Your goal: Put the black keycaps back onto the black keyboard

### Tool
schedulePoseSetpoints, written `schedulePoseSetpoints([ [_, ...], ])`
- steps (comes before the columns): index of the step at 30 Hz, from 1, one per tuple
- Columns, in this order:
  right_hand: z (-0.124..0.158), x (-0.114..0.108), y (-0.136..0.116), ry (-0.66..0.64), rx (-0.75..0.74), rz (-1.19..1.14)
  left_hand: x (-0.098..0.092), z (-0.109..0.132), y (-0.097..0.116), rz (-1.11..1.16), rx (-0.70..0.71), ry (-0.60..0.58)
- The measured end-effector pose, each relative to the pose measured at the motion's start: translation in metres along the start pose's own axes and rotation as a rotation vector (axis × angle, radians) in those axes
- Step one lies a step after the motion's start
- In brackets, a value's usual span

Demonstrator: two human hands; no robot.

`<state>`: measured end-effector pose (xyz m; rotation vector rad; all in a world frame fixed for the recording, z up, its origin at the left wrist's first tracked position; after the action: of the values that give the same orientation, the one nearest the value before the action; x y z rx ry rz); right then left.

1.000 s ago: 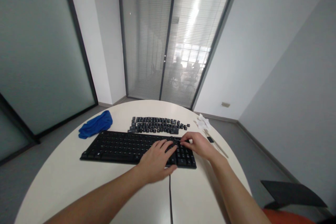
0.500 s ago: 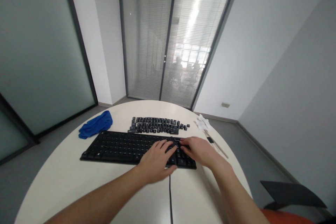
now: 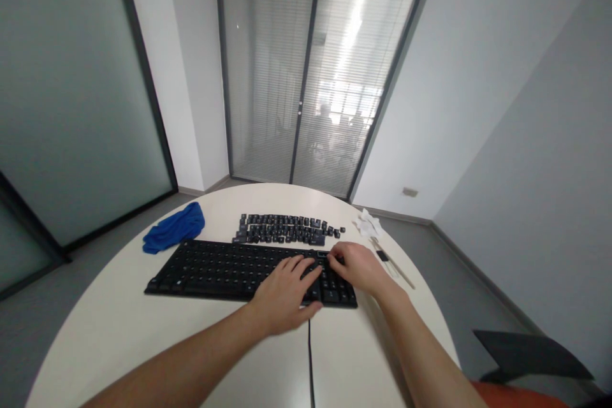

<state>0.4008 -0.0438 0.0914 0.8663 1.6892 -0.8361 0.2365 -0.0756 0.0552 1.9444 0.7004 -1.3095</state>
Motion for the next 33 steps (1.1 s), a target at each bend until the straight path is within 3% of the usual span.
schedulePoseSetpoints([
  [3,-0.001,0.004,0.019,0.116,0.063,-0.062,0.0,0.0,-0.001,0.005,0.0,0.006],
  [7,0.008,0.009,0.06,0.377,0.18,-0.119,0.0,0.0,-0.001,0.015,0.007,0.009],
  [9,0.013,0.018,0.079,0.418,0.208,-0.118,0.0,0.0,-0.001,0.018,0.008,0.005],
  [12,0.015,0.037,0.096,0.328,0.211,-0.097,0.001,0.0,-0.002,0.021,0.006,0.004],
  [16,0.01,0.052,0.098,0.227,0.182,-0.023,0.002,0.0,-0.002,0.013,0.002,0.0],
  [25,0.001,0.056,0.096,0.134,0.171,0.063,-0.001,0.0,-0.001,0.002,-0.003,0.008],
  [33,-0.001,0.055,0.095,0.149,0.158,0.106,0.002,0.0,-0.002,0.019,0.004,0.016],
])
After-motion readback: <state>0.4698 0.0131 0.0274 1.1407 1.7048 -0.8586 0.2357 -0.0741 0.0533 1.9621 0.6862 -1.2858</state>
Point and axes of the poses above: each hand's wrist, its own z-axis away from the middle knuckle, its own x-axis out of the palm, y = z × x, the point moved 6 cm from there along -z, towards the middle knuckle, and after that the axes turned 14 degrees about -x, right-handed, at the moved point
